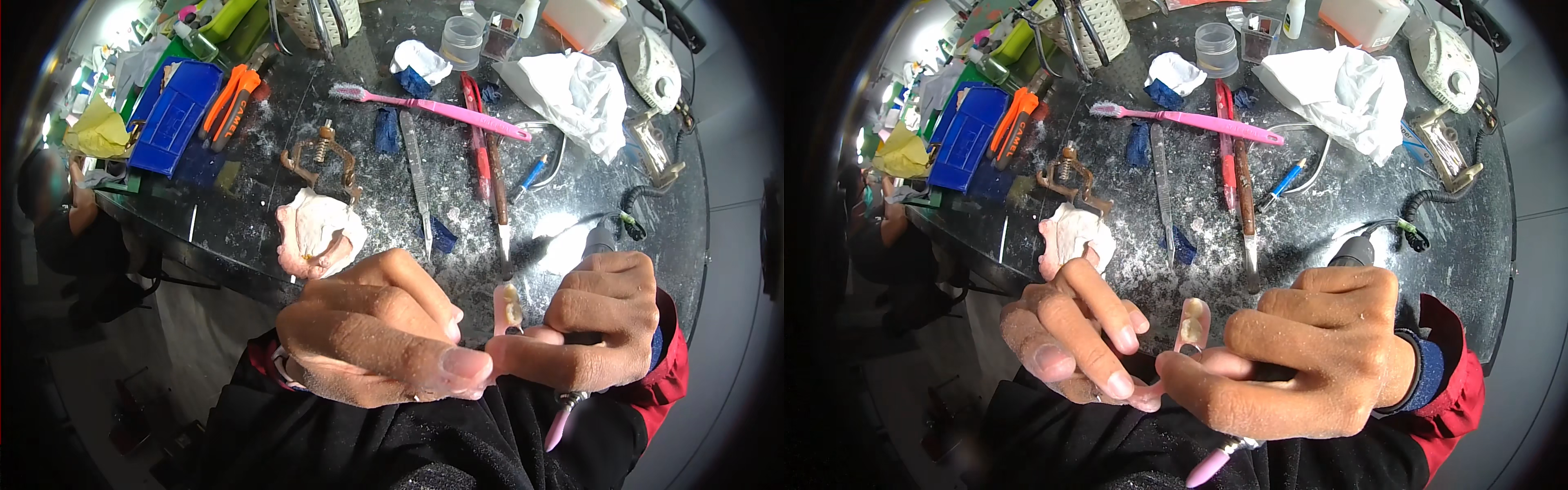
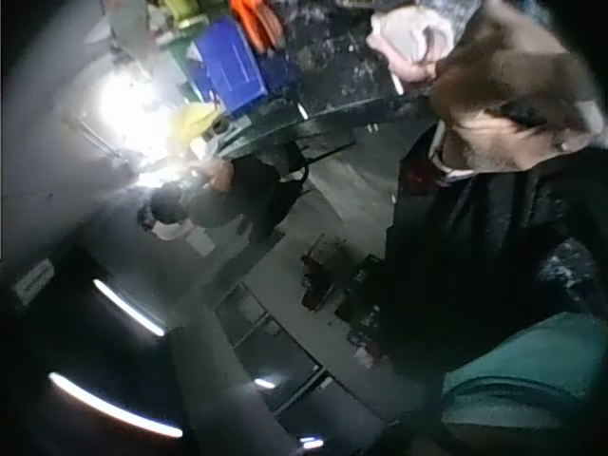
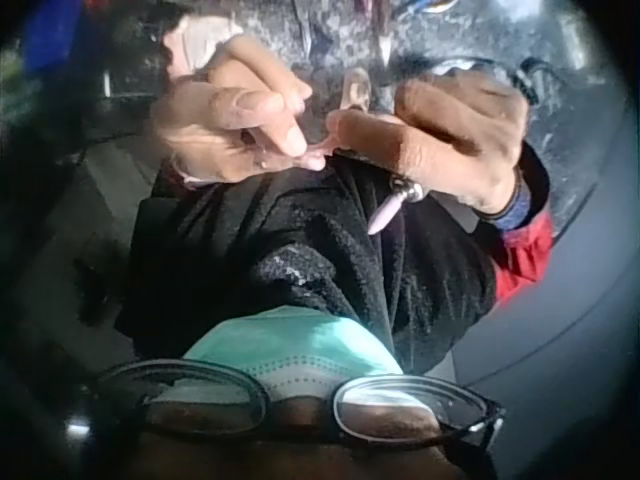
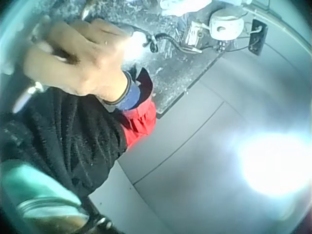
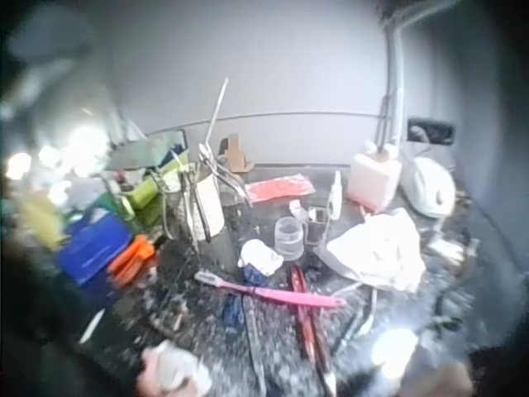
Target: The person holds a pink dental prosthesis and uses a handheld rotary tool to polish the surfaces and edges. The person then places the prosthesis onto a plaster model of teeth and checks the fit by pressing and sliding it.
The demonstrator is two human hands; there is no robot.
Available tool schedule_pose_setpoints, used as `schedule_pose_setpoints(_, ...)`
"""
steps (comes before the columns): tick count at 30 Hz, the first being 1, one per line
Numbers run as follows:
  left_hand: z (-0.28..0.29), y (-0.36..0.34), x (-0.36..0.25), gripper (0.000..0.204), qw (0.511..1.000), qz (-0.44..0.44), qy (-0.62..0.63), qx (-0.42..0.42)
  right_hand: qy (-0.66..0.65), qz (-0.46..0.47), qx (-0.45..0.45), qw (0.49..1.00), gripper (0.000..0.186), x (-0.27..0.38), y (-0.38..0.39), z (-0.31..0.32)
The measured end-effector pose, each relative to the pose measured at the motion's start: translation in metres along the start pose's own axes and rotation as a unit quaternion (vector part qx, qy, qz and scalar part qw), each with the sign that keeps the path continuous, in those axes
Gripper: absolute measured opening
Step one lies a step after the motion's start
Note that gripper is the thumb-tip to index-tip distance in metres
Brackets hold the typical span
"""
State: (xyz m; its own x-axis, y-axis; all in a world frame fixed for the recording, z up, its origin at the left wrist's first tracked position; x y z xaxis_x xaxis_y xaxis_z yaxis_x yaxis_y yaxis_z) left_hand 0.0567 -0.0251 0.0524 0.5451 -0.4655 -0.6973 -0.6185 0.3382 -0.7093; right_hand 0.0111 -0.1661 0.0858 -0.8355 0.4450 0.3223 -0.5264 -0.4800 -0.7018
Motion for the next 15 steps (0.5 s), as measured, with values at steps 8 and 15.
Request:
schedule_pose_setpoints(8,0.0,0.014,0.024,0.12,0.959,0.191,0.175,0.117,0.025,0.044,-0.052,0.997,0.017,0.006,0.003,0.005)
schedule_pose_setpoints(15,-0.043,0.049,0.034,0.12,0.65,0.516,0.556,0.051,-0.014,0.054,-0.054,0.997,0.026,0.007,0.006,0.008)
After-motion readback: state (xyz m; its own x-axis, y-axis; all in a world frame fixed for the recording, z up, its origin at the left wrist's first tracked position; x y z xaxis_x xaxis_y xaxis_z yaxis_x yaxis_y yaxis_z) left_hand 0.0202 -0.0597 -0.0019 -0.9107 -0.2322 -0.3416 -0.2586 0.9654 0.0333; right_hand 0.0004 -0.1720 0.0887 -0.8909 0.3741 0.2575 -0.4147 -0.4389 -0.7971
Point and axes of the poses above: each hand's wrist, its own y-axis away from the middle knuckle, its own z-axis out of the back of the hand, x = y × z, the point moved 7 cm from there along -y, towards the middle knuckle, and after that the axes turned 3 degrees about -y, right-handed, at the moved point
